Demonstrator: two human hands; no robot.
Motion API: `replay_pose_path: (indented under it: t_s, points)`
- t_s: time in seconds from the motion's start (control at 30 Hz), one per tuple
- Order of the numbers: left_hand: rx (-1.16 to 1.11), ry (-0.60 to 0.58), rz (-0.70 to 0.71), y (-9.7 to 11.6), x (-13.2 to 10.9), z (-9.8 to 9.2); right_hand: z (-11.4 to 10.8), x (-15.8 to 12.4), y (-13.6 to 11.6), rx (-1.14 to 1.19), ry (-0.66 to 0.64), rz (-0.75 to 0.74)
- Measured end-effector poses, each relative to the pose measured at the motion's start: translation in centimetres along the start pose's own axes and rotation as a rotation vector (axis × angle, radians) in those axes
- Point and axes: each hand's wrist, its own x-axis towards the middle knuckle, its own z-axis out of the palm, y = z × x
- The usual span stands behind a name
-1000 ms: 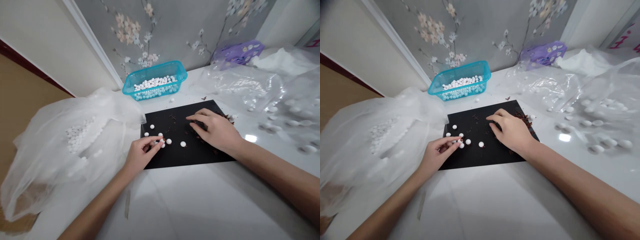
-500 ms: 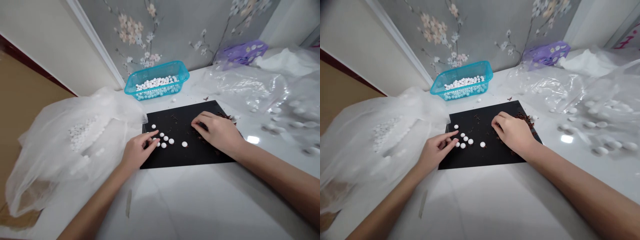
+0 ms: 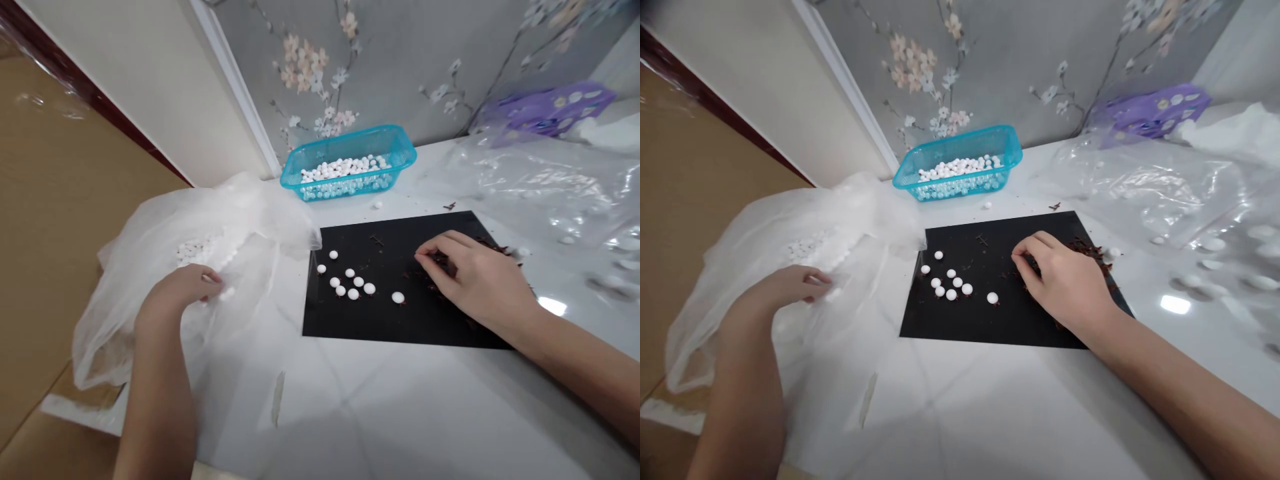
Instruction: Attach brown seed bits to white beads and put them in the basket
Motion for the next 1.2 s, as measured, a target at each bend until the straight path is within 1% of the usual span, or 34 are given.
replay_pose_path:
  t_s: [0.03,0.07,0.1,0.17,0.23,0.33,0.37,0.4,0.5,0.57,0.63,0.7,0.8,0.87,0.93,1.0,1.07,1.1,1.2]
  points:
    - [0.066,-0.108,-0.094,-0.1,0.0,0.0,0.0,0.0,0.0,-0.001,-0.003,0.003]
    - [0.112,-0.193,-0.157,-0.1,0.0,-0.1,0.0,0.0,0.0,-0.002,-0.006,0.004]
    - [0.140,-0.253,-0.184,0.0,0.0,-0.1,0.0,0.0,0.0,-0.004,-0.008,0.005]
    - [0.138,-0.298,-0.157,0.2,0.0,-0.1,0.0,0.0,0.0,-0.004,-0.016,0.007]
    - [0.124,-0.292,-0.124,0.7,-0.2,0.0,0.1,-0.1,0.0,0.001,-0.026,0.008]
    - [0.110,-0.195,-0.086,1.9,-0.6,0.4,0.1,-0.1,-0.1,0.006,-0.030,0.008]
    - [0.104,-0.180,-0.064,2.3,-0.8,0.5,0.1,-0.1,-0.1,0.005,-0.028,0.007]
    - [0.094,-0.182,-0.035,2.7,-1.0,0.6,0.1,-0.1,-0.1,0.004,-0.027,0.005]
    - [0.059,-0.244,0.069,3.1,-1.2,0.7,0.1,0.0,-0.1,0.000,-0.026,-0.002]
    - [0.027,-0.262,0.131,2.8,-1.0,0.9,0.1,0.0,-0.1,-0.002,-0.026,-0.007]
    - [-0.001,-0.263,0.159,2.4,-0.7,1.1,0.1,0.0,-0.1,-0.005,-0.023,-0.011]
    - [0.007,-0.236,0.152,2.1,-0.4,1.4,0.1,0.0,-0.1,-0.010,-0.021,-0.019]
    - [0.060,-0.165,0.090,2.2,-0.1,1.6,0.0,-0.1,0.0,-0.014,-0.017,-0.033]
    - [0.064,-0.168,0.055,2.4,-0.2,1.7,0.0,-0.1,-0.1,-0.012,-0.009,-0.045]
    - [0.048,-0.178,0.049,2.6,-0.3,1.8,0.0,0.0,-0.1,-0.007,0.001,-0.061]
    - [0.053,-0.142,0.064,3.0,-0.3,1.9,0.0,0.0,0.0,-0.002,0.002,-0.072]
    - [0.069,-0.047,0.092,3.5,-0.3,2.1,0.0,0.1,-0.1,0.002,0.000,-0.071]
    - [0.070,0.021,0.117,3.8,-0.3,2.3,0.0,0.1,-0.1,0.006,0.002,-0.067]
    - [-0.039,0.292,0.258,5.5,-0.8,3.2,-0.1,0.0,-0.5,0.030,0.029,-0.062]
